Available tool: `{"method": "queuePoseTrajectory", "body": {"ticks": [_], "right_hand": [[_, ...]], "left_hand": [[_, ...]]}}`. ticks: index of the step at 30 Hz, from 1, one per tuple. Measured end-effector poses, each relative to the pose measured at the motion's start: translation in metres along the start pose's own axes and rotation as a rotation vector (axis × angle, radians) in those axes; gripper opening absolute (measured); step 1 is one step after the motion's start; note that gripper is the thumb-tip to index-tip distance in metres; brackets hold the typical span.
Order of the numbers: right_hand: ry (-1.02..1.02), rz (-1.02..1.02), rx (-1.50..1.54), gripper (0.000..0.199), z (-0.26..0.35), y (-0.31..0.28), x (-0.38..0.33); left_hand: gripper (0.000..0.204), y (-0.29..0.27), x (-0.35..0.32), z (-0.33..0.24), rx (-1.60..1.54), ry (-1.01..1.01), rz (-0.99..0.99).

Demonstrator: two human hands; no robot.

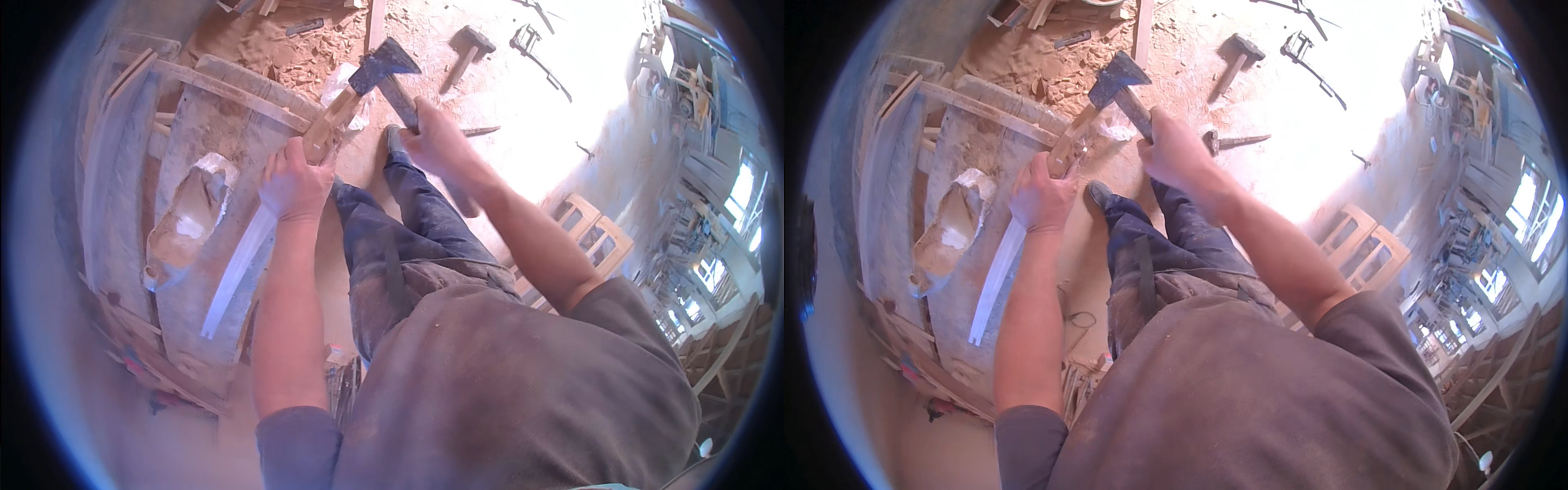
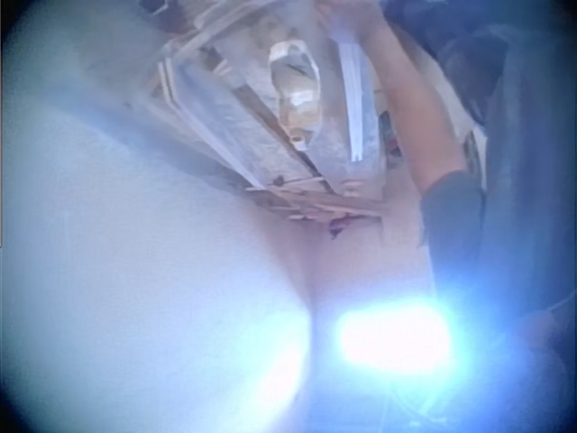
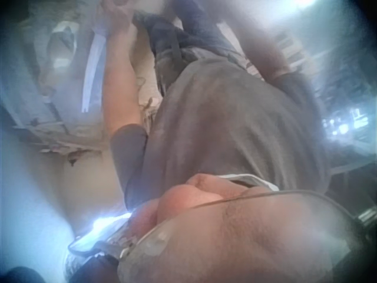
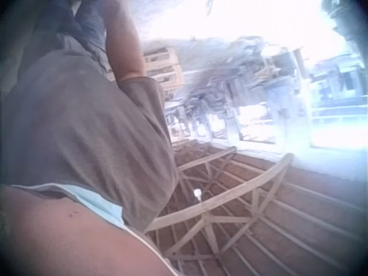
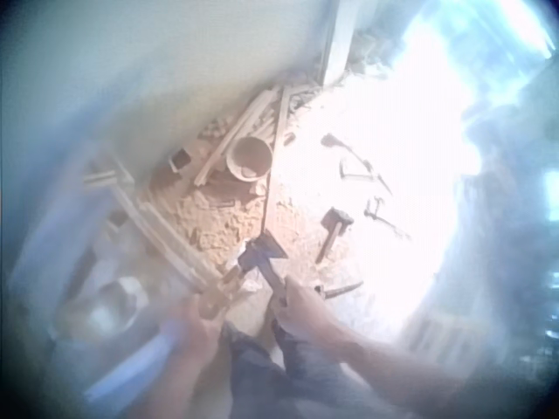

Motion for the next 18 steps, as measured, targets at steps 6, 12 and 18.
{"method": "queuePoseTrajectory", "body": {"ticks": [6, 12, 18], "right_hand": [[0.054, -0.039, 0.136, 0.031, -0.008, 0.007, -0.011], [0.146, 0.007, 0.717, 0.018, -0.036, 0.025, -0.037], [0.395, -0.004, 0.934, 0.018, -0.087, 0.087, -0.094]], "left_hand": [[0.046, 0.002, 0.001, 0.001, -0.008, -0.003, 0.016], [0.048, -0.001, 0.002, 0.001, -0.043, -0.05, 0.048], [0.073, -0.019, -0.023, 0.02, -0.141, -0.025, 0.185]]}}
Point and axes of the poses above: each hand's wrist, its own x-axis towards the middle knuckle, its own y-axis out of the palm, z = x × y, the point moved 8 cm from there along x, towards the middle knuckle, and after that the axes turned 9 degrees about -x, right-handed, at the moved point
